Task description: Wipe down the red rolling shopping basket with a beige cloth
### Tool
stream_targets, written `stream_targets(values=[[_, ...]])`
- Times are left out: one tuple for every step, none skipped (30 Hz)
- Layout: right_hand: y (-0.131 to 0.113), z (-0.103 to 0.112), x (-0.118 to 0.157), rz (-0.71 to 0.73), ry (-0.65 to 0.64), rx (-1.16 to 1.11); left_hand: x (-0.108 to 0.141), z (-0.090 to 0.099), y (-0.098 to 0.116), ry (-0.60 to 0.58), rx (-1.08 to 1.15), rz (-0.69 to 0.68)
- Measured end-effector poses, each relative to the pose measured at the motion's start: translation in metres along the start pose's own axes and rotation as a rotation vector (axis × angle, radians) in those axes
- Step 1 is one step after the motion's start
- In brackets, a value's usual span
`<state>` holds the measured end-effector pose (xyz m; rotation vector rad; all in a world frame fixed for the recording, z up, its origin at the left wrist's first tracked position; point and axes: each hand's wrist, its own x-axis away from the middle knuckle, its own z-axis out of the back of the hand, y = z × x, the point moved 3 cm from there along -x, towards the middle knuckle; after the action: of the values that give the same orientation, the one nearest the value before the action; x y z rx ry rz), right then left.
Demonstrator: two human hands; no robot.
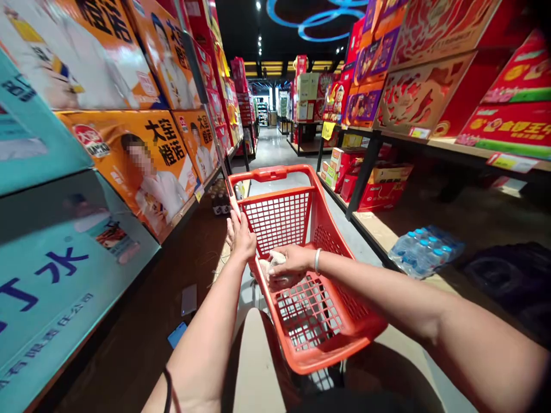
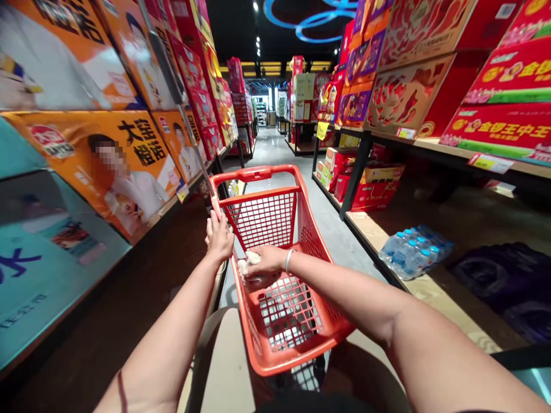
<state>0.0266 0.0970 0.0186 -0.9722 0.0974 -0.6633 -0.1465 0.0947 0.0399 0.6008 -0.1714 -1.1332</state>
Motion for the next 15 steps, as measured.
stream_targets(values=[[-0.01, -0.002, 0.004, 0.027, 0.0, 0.05, -0.001, 0.0, 0.001, 0.005, -0.004, 0.007], [-0.02, -0.005, 0.01, 0.044, 0.019, 0.136, -0.001, -0.001, 0.002, 0.012, -0.005, 0.013], [-0.028, -0.009, 0.016, 0.042, 0.054, 0.247, -0.002, -0.001, 0.003, 0.022, -0.001, 0.018], [-0.035, -0.014, 0.022, 0.021, 0.085, 0.364, -0.004, -0.002, 0.004, 0.034, 0.007, 0.018], [-0.04, -0.018, 0.027, -0.004, 0.113, 0.463, -0.005, -0.003, 0.005, 0.05, 0.019, 0.014], [-0.044, -0.022, 0.03, -0.026, 0.132, 0.531, -0.006, -0.004, 0.007, 0.065, 0.033, 0.005], [-0.046, -0.024, 0.032, -0.042, 0.138, 0.569, -0.008, -0.005, 0.008, 0.079, 0.045, -0.001], [-0.047, -0.024, 0.033, -0.051, 0.13, 0.587, -0.009, -0.007, 0.01, 0.089, 0.055, -0.005], [-0.046, -0.022, 0.033, -0.048, 0.121, 0.601, -0.01, -0.009, 0.011, 0.095, 0.063, -0.006], [-0.044, -0.019, 0.033, -0.043, 0.116, 0.618, -0.01, -0.011, 0.012, 0.096, 0.069, -0.006], [-0.041, -0.013, 0.033, -0.042, 0.112, 0.636, -0.01, -0.013, 0.014, 0.096, 0.071, -0.005], [-0.037, -0.008, 0.033, -0.04, 0.103, 0.653, -0.009, -0.015, 0.014, 0.101, 0.068, -0.01], [-0.032, -0.001, 0.035, -0.038, 0.091, 0.668, -0.007, -0.018, 0.015, 0.11, 0.061, -0.022], [-0.026, 0.006, 0.038, -0.035, 0.077, 0.682, -0.005, -0.02, 0.015, 0.121, 0.052, -0.042], [-0.02, 0.014, 0.041, -0.03, 0.063, 0.694, -0.002, -0.022, 0.014, 0.126, 0.044, -0.064]])
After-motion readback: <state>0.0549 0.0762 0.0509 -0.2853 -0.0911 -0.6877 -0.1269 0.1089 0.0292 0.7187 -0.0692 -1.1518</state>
